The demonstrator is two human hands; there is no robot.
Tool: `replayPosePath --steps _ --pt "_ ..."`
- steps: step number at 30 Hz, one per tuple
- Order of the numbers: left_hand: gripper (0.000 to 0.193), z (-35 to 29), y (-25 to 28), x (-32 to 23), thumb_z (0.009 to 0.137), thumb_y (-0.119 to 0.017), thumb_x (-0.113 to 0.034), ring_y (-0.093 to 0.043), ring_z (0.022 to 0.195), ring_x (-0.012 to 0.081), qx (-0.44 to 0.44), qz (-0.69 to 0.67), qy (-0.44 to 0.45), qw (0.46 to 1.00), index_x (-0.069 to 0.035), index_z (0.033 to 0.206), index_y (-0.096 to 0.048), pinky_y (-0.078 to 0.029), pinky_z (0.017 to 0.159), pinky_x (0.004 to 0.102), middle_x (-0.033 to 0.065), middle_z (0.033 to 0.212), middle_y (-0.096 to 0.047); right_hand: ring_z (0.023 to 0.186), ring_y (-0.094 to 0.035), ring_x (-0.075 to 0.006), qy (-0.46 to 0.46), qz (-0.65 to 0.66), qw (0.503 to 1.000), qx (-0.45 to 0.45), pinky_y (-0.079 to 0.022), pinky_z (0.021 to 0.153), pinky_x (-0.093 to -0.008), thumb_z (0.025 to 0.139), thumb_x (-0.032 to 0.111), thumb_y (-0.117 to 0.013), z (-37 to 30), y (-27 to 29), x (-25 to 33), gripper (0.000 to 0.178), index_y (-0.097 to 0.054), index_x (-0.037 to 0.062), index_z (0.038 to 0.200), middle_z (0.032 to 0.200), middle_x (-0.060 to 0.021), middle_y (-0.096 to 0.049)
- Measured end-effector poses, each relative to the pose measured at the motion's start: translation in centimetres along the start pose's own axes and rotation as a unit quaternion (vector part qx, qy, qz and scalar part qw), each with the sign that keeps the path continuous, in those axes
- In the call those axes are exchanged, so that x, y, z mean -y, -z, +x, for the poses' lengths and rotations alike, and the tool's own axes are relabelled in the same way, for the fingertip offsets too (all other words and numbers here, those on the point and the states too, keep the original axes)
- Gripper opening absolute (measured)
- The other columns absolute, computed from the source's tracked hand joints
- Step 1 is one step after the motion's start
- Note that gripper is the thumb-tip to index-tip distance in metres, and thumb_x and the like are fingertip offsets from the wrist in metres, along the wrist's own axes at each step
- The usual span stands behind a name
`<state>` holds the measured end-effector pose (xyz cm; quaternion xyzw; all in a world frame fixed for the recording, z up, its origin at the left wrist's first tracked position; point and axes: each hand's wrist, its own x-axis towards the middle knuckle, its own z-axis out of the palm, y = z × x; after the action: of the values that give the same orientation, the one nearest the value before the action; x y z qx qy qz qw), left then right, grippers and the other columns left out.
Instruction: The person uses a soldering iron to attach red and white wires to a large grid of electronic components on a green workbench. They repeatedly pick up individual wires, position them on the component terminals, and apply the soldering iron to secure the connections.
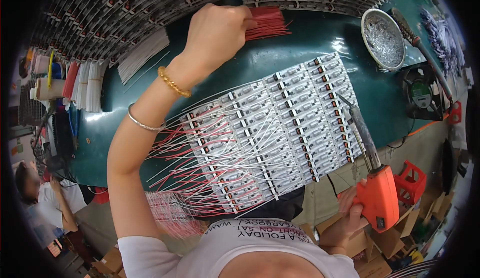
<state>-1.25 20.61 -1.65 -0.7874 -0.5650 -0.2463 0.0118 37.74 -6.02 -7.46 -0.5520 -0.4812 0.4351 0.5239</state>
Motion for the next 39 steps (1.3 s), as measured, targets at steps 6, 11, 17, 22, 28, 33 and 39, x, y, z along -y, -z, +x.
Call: replayPosePath --steps 6,11,17,22,28,33,39 --pt "0.012 1.2 4.3 0.1 0.084 -0.064 -0.013 -0.064 0.070 0.0374 -0.002 0.004 -0.078 0.997 -0.004 0.084 -0.071 -0.050 0.063 0.0423 0.0152 0.074 -0.066 0.042 -0.042 -0.0091 0.098 0.071 0.990 0.075 -0.037 0.046 -0.0241 0.095 0.038 -0.061 3.2 -6.1 4.9 0.062 -0.041 -0.0093 0.130 0.053 0.0009 -0.045" --pt "0.009 0.1 6.5 -3.9 0.077 -0.065 -0.010 -0.065 0.069 0.0339 0.168 0.196 -0.138 0.956 -0.005 0.072 -0.069 -0.052 0.063 0.0432 0.0153 0.071 -0.066 0.041 -0.041 -0.0086 0.109 0.063 0.988 0.089 -0.037 0.045 -0.0238 0.093 0.042 -0.061 3.4 -6.4 5.7 0.065 -0.041 -0.0091 0.129 0.052 0.0012 -0.045" --pt "0.013 -1.9 4.7 -2.1 0.084 -0.062 -0.014 -0.066 0.068 0.0309 0.133 0.114 -0.112 0.978 -0.005 0.076 -0.067 -0.050 0.059 0.0406 0.0146 0.066 -0.065 0.046 -0.051 -0.0172 0.113 -0.028 0.969 0.217 -0.045 0.048 -0.0285 0.093 0.039 -0.061 5.5 -5.2 7.4 0.046 -0.060 0.0010 0.067 0.056 -0.0016 -0.050" --pt "0.015 -4.7 5.3 -3.3 0.086 -0.063 -0.017 -0.062 0.058 0.0339 0.140 -0.246 0.098 0.954 -0.003 0.081 -0.065 -0.046 0.054 0.0412 0.0149 0.063 -0.063 0.045 -0.046 -0.0129 0.018 -0.107 0.980 0.166 -0.040 0.046 -0.0260 0.091 0.039 -0.060 5.2 -3.8 8.0 0.045 -0.057 -0.0054 0.095 0.054 0.0007 -0.047" --pt "0.014 -7.5 2.9 -4.3 0.084 -0.070 -0.010 -0.053 0.060 0.0116 0.121 -0.242 0.113 0.956 0.002 0.080 -0.064 -0.041 0.055 0.0274 0.0083 0.069 -0.062 0.040 -0.039 -0.0071 -0.037 -0.001 0.998 0.050 -0.033 0.041 -0.0223 0.086 0.059 -0.062 4.6 -12.2 8.2 0.085 -0.043 -0.0142 0.124 0.050 0.0027 -0.041" --pt "0.014 -7.9 2.1 -4.2 0.082 -0.071 -0.009 -0.052 0.061 0.0151 0.109 -0.294 0.140 0.939 0.002 0.079 -0.063 -0.041 0.056 0.0287 0.0085 0.071 -0.060 0.040 -0.040 -0.0073 -0.062 -0.007 0.997 0.052 -0.033 0.041 -0.0221 0.086 0.059 -0.062 4.6 -13.2 8.4 0.083 -0.045 -0.0135 0.122 0.050 0.0025 -0.042" --pt "0.015 -8.2 1.7 -4.3 0.083 -0.069 -0.008 -0.055 0.061 0.0172 0.079 -0.281 0.123 0.949 0.002 0.077 -0.060 -0.042 0.055 0.0298 0.0092 0.070 -0.060 0.041 -0.042 -0.0088 -0.054 -0.006 0.995 0.081 -0.034 0.041 -0.0222 0.086 0.057 -0.064 4.1 -11.8 7.1 0.078 -0.046 -0.0117 0.119 0.051 0.0020 -0.044"
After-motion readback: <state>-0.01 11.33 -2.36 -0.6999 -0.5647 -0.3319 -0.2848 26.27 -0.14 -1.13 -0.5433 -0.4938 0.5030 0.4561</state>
